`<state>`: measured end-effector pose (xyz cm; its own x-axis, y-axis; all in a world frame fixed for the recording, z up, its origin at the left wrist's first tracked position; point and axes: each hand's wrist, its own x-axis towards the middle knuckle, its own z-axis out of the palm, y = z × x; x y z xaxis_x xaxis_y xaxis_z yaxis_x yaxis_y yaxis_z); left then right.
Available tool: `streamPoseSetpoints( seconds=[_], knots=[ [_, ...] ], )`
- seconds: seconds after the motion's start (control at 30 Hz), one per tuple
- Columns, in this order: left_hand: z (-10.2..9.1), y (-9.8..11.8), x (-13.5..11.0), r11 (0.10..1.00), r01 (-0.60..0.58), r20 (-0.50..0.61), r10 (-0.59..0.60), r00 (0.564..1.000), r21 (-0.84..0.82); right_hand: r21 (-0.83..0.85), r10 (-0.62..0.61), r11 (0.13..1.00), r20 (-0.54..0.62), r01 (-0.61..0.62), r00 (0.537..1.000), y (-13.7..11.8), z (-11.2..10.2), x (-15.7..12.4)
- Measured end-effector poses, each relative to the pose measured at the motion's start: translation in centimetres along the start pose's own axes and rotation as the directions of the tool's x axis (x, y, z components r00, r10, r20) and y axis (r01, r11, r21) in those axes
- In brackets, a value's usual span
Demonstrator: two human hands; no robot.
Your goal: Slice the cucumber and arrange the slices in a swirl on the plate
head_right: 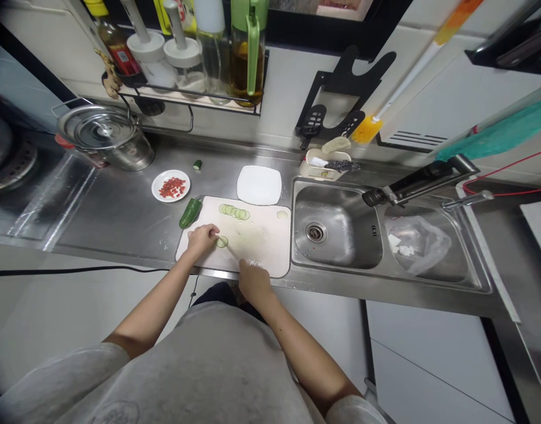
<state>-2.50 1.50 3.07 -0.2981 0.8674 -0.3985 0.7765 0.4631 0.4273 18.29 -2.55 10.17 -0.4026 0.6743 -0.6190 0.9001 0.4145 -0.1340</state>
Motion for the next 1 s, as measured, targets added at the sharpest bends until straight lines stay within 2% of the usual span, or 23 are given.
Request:
streamPoseSetpoints(
  seconds=[0.5, 0.77, 1.0],
  knots=[
    [0.2, 0.0, 0.2, 1.0, 0.008, 0.005, -0.008, 1.0, 0.018, 0.013, -0.027, 1.0, 0.081, 0.026, 0.996, -0.5, -0.9, 0.6],
    [0.0, 0.2, -0.1, 1.0, 0.012, 0.007, -0.012, 1.0, 0.019, 0.028, -0.015, 1.0, 0.034, 0.015, 0.999, -0.4, 0.5, 0.4],
    [0.1, 0.4, -0.2, 0.999, 0.007, -0.011, -0.007, 1.0, 0.035, 0.06, 0.014, 0.998, 0.1, -0.02, 0.995, 0.5, 0.9, -0.7]
  ],
)
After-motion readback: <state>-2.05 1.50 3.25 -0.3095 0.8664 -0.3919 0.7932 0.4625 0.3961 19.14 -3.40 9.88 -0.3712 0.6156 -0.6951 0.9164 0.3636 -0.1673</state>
